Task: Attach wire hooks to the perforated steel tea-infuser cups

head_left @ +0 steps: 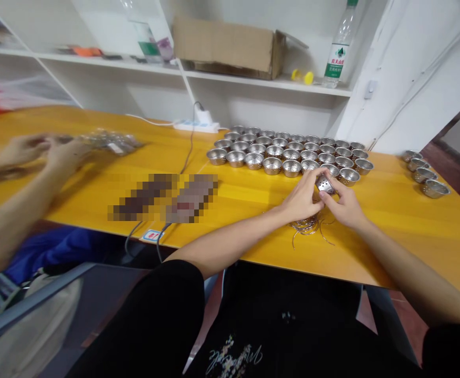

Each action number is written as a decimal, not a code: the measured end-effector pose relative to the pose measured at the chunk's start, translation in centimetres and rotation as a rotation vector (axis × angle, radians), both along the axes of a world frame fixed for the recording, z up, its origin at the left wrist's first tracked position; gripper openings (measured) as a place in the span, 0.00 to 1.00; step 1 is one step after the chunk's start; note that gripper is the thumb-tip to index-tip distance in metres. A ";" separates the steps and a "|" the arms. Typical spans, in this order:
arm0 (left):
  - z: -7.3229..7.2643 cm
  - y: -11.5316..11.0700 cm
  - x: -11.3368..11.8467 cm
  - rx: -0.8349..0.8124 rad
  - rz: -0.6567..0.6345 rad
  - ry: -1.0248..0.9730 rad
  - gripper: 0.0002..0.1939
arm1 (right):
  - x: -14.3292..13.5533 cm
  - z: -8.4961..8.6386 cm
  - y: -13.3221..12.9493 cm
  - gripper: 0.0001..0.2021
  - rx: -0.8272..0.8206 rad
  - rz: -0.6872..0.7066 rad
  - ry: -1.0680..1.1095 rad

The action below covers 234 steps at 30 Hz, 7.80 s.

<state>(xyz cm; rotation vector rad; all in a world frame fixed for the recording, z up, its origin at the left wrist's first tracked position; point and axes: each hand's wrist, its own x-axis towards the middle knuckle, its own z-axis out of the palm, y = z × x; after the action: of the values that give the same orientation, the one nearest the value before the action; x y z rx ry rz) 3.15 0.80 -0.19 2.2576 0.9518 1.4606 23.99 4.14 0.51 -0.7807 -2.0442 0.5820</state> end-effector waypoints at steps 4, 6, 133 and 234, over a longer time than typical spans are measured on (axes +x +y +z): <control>0.0 -0.1 0.0 -0.010 0.012 0.002 0.46 | 0.1 0.0 -0.1 0.34 0.009 0.027 -0.006; -0.3 0.1 0.0 -0.036 0.031 0.014 0.48 | 0.0 0.1 -0.1 0.35 0.010 0.053 -0.004; 1.9 0.3 -1.5 -0.394 0.001 -0.120 0.24 | -1.3 2.6 -2.9 0.15 0.211 0.024 -0.771; -0.8 3.7 -2.9 -0.114 -0.050 -0.103 0.40 | -0.2 0.9 0.7 0.09 0.083 0.123 -0.155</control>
<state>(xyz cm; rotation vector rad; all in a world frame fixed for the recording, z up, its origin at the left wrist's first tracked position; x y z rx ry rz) 0.22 4.53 -1.03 2.0895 0.9169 1.4476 23.81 4.80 1.45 -0.6724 -2.2568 0.5145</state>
